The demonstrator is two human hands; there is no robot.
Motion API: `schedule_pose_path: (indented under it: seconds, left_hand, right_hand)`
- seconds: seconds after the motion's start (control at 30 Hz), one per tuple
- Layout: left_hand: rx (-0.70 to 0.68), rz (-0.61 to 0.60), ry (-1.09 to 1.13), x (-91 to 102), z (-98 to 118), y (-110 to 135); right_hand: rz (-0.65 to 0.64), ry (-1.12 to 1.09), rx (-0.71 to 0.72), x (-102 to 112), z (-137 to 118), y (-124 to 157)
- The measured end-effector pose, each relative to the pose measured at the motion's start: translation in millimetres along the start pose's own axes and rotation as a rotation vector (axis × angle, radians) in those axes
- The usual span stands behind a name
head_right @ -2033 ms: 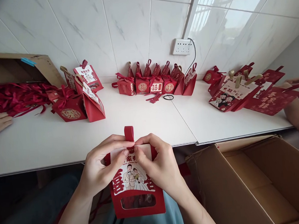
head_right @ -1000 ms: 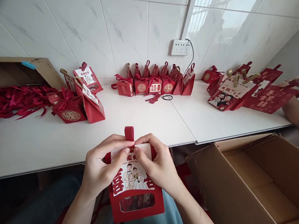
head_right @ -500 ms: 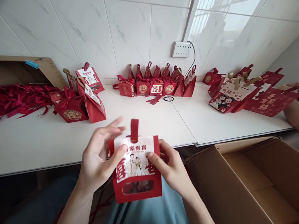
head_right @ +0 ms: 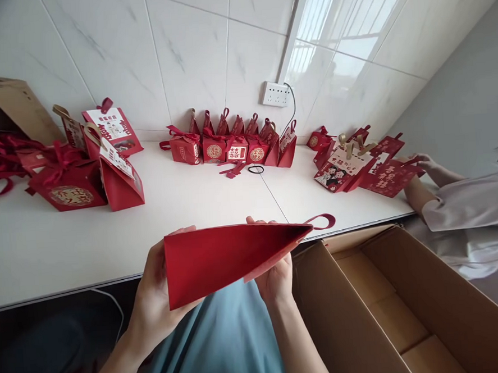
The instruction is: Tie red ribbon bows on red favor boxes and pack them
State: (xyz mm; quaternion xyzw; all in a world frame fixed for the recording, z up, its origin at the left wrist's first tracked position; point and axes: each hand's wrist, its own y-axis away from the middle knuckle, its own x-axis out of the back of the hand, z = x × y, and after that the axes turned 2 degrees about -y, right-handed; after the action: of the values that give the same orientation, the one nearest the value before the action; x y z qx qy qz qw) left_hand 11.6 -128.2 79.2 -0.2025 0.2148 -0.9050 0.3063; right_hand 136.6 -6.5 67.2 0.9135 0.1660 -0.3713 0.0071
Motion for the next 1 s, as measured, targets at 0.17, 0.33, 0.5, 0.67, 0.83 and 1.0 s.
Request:
schedule_pose_path:
  seconds: [0.17,0.33,0.5,0.67,0.83,1.0]
  left_hand:
    - [0.32,0.019,0.315,4.0,-2,-3]
    - [0.818,-0.234,0.803,1.7,-16,-15]
    - [0.98,-0.311,0.958,-4.5,-21,-15]
    - [0.941,-0.326,0.972,-7.1,-14,-12]
    - [0.697,-0.118,0.681,-2.4,4,-12]
    - [0.504,-0.143,0.58,3.4,26,-7]
  right_hand:
    - [0.026,0.186,0.025,-2,-5,3]
    - [-0.155,0.566,-0.14,-9,-23,11]
    - [-0.07,0.708,-0.206,-22,-45,6]
    - [-0.034,0.583,-0.228,-13,-47,-7]
    - [0.004,0.421,-0.313,5,-31,-16]
    - [-0.127,0.474,-0.334,-2,-29,-13]
